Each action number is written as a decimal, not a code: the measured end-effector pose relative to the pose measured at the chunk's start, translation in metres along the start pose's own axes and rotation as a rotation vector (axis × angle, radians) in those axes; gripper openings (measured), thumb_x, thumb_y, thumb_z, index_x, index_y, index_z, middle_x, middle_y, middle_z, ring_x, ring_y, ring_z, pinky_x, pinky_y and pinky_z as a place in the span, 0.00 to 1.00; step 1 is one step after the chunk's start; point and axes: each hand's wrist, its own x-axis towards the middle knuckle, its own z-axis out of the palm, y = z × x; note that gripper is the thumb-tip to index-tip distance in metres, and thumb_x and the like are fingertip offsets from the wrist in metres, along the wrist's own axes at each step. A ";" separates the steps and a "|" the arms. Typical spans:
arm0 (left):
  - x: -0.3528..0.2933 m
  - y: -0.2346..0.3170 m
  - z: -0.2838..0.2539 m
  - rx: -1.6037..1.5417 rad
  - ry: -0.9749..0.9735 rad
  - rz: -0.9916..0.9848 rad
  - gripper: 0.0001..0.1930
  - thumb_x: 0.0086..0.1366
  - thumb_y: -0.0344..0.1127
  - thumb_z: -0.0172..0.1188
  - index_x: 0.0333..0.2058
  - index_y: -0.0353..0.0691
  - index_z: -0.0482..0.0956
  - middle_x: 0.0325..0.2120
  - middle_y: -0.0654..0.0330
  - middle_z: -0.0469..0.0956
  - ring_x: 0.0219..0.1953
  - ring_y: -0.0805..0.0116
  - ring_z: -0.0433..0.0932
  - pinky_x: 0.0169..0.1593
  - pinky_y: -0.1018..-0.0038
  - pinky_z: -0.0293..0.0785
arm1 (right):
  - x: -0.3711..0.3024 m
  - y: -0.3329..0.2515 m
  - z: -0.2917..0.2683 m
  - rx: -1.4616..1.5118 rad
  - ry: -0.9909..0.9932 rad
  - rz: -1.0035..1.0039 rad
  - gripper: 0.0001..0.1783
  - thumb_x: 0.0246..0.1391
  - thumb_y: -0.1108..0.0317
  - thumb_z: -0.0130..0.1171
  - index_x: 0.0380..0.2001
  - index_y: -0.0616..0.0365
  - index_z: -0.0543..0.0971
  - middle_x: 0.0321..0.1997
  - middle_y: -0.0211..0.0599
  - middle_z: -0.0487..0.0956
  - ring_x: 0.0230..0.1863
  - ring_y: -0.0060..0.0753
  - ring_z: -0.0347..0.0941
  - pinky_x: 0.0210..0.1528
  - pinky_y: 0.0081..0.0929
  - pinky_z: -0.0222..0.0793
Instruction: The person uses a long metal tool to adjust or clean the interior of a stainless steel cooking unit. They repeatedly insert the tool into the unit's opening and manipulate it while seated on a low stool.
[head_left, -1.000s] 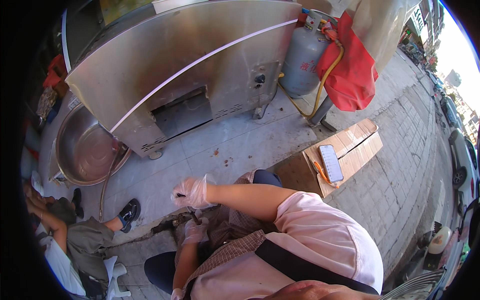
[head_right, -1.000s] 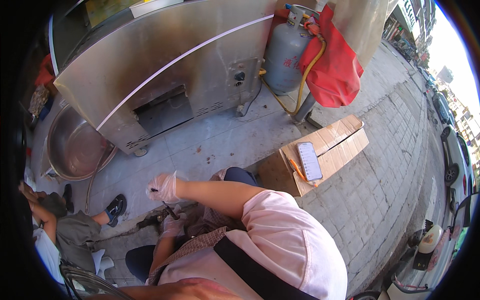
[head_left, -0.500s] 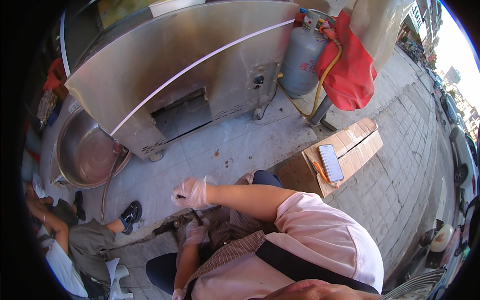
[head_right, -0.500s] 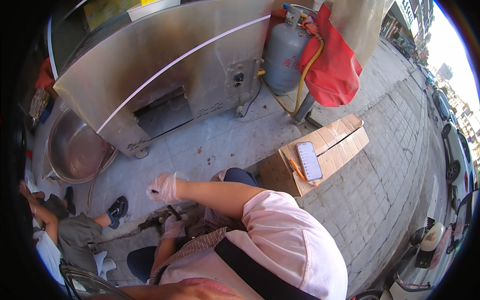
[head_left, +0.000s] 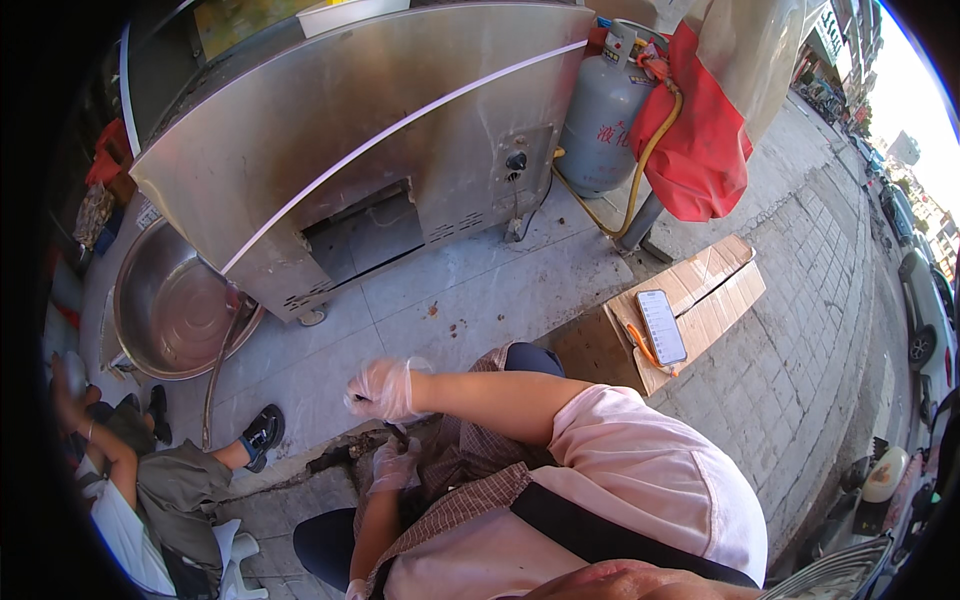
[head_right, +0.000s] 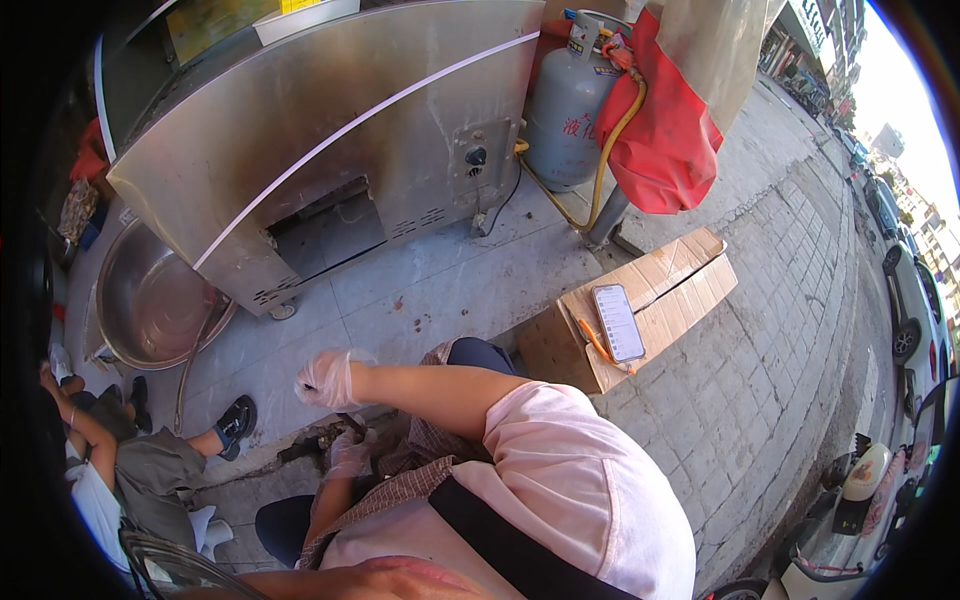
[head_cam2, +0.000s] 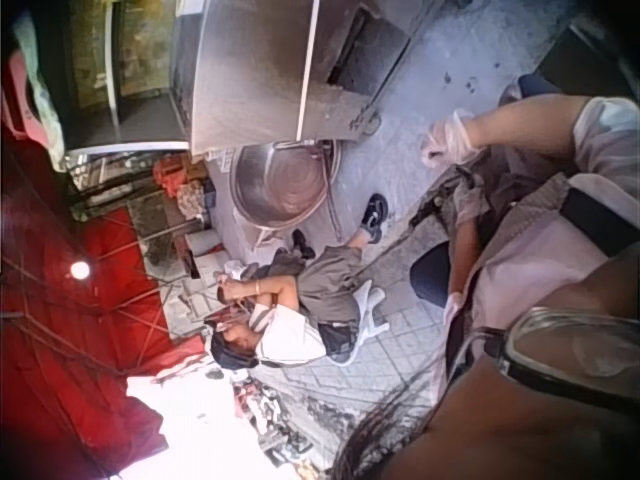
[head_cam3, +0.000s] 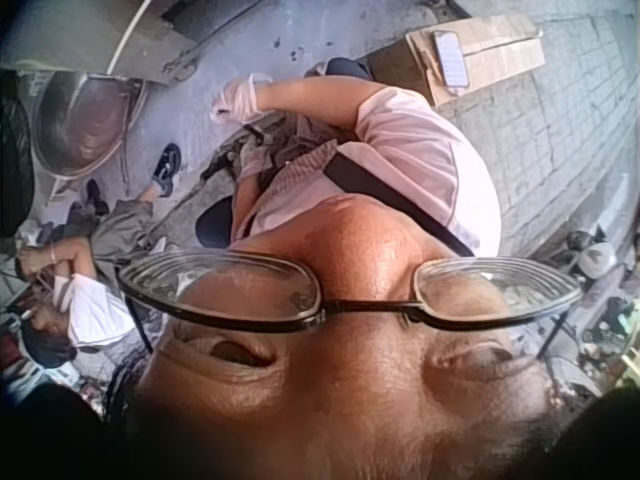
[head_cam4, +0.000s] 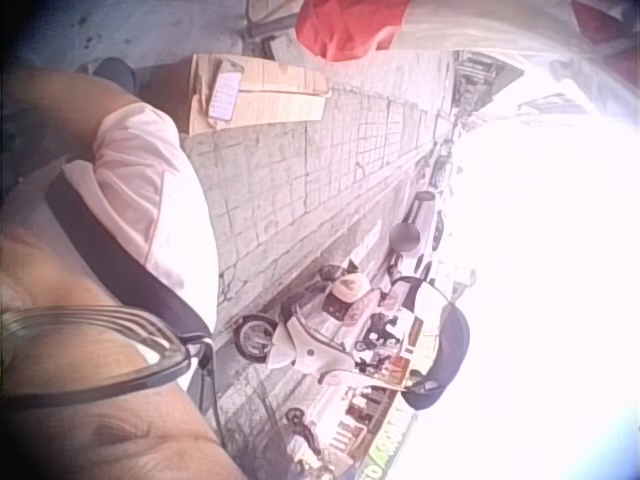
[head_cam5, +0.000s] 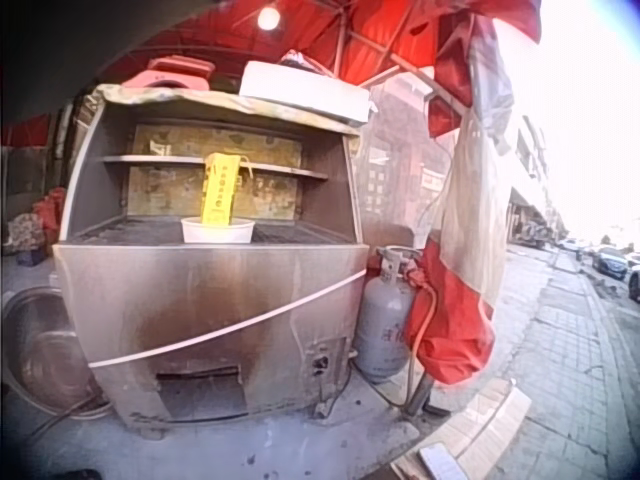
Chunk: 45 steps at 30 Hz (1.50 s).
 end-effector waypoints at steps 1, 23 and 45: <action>0.000 0.002 0.000 -0.033 -0.016 -0.032 0.24 0.53 0.49 0.57 0.48 0.47 0.77 0.31 0.49 0.81 0.37 0.49 0.80 0.43 0.62 0.74 | 0.000 0.000 0.001 -0.014 0.003 0.001 0.14 0.50 0.55 0.55 0.30 0.54 0.79 0.31 0.48 0.79 0.35 0.52 0.75 0.39 0.43 0.70; -0.002 -0.002 -0.006 0.046 -0.088 -0.057 0.28 0.52 0.50 0.60 0.49 0.37 0.76 0.33 0.50 0.81 0.38 0.54 0.80 0.44 0.65 0.74 | 0.001 0.005 0.003 0.141 -0.032 -0.014 0.17 0.52 0.52 0.53 0.33 0.53 0.78 0.32 0.47 0.79 0.35 0.54 0.75 0.39 0.45 0.70; -0.039 0.069 -0.036 0.124 -0.077 -0.070 0.26 0.60 0.49 0.53 0.53 0.43 0.70 0.30 0.45 0.78 0.35 0.46 0.78 0.37 0.59 0.72 | -0.014 0.003 -0.007 0.205 -0.045 -0.095 0.07 0.55 0.64 0.57 0.30 0.55 0.77 0.25 0.41 0.77 0.26 0.40 0.75 0.30 0.33 0.69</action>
